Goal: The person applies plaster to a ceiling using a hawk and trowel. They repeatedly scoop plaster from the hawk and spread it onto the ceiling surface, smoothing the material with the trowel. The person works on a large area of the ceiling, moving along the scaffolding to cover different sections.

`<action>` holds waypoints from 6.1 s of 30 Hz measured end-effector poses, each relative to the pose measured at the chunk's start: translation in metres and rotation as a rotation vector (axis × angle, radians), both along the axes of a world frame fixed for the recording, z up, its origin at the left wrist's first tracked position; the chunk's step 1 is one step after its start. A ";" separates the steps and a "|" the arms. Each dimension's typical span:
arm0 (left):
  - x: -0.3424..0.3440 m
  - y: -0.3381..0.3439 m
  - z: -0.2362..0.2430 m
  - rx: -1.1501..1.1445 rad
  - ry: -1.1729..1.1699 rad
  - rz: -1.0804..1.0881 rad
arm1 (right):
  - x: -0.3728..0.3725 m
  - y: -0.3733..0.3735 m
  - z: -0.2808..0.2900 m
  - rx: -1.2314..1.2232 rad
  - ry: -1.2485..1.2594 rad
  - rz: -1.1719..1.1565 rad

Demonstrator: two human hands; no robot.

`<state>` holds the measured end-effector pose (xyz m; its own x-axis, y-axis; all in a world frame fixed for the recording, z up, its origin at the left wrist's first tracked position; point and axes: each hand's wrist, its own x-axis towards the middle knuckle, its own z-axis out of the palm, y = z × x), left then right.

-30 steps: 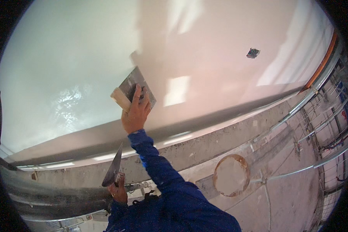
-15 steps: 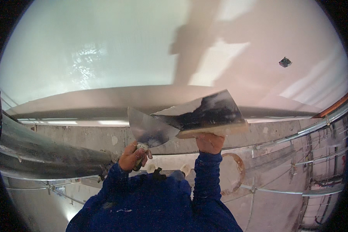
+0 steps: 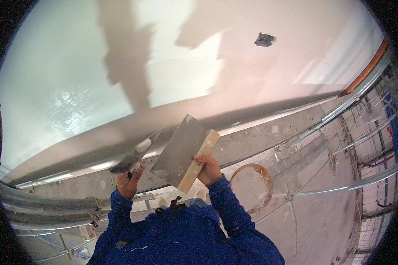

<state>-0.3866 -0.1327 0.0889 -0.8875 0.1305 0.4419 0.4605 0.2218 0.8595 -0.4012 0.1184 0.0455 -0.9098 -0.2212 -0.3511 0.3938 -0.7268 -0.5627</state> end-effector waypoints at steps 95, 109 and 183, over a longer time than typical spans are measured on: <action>0.050 -0.053 -0.034 0.599 -0.824 -0.105 | -0.213 -0.051 -0.036 1.427 0.515 -1.026; 0.101 -0.117 -0.027 0.519 -0.689 -0.143 | -0.109 -0.281 -0.029 1.208 0.759 -0.582; 0.099 -0.124 -0.053 0.363 -0.766 -0.017 | -0.099 -0.258 -0.150 1.005 0.577 -0.414</action>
<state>-0.2876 -0.2569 0.0356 -0.9579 0.1133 -0.2639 -0.2776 -0.1294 0.9519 -0.4997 -0.1393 -0.1046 -0.9255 0.2572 0.2780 -0.2552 0.1187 -0.9596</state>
